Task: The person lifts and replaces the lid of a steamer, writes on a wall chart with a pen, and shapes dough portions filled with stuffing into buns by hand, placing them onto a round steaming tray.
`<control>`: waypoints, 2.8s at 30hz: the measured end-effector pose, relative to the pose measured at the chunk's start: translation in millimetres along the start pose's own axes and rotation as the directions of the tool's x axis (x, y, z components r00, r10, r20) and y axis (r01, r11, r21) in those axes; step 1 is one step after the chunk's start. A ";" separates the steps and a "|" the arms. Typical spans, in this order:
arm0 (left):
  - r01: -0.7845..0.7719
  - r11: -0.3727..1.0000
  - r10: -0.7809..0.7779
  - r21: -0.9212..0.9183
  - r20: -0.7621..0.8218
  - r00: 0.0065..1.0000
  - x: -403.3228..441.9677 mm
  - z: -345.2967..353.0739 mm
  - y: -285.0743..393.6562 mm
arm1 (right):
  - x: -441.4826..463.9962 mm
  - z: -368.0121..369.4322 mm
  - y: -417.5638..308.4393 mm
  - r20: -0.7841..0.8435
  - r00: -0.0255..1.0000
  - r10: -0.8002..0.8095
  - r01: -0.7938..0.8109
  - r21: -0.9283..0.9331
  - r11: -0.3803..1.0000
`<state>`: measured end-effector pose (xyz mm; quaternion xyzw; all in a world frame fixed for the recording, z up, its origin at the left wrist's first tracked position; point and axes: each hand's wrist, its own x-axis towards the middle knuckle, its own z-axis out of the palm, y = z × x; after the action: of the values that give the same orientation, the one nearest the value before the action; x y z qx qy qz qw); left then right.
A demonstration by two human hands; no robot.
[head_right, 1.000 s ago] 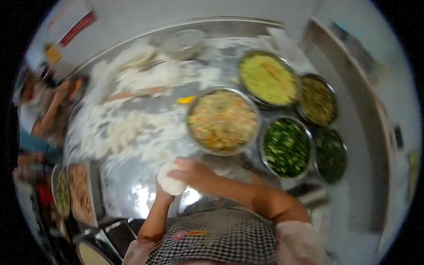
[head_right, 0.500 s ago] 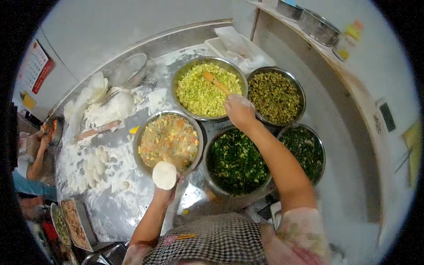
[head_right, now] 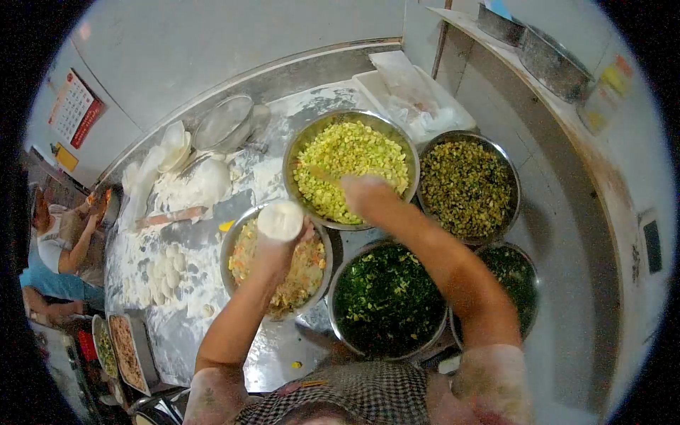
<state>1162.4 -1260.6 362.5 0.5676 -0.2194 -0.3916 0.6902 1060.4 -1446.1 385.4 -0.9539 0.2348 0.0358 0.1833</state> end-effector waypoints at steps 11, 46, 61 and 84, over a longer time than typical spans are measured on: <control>-0.003 0.994 -0.003 -0.108 -0.056 0.998 113.5 38.4 -24.3 | -11.7 -9.4 20.0 -0.171 0.973 0.157 -0.125 0.181 0.975; -0.323 0.487 0.383 0.811 0.134 0.914 119.7 46.7 -33.5 | -26.1 -1.6 36.0 -0.203 0.962 -0.184 0.210 0.118 0.970; -0.324 0.409 0.244 0.853 0.239 0.940 112.3 44.2 -32.7 | -48.2 -6.5 29.3 -0.160 0.982 -0.100 0.129 0.184 0.974; -0.382 0.786 0.432 0.487 0.010 0.902 109.9 30.7 -24.5 | -52.0 -45.9 9.9 -0.233 0.970 -0.067 0.096 0.112 0.989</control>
<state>1197.9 -1367.3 331.6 0.6782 -0.3905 -0.1376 0.6071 1008.9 -1448.4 432.8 -0.9475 0.2166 -0.0963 0.2147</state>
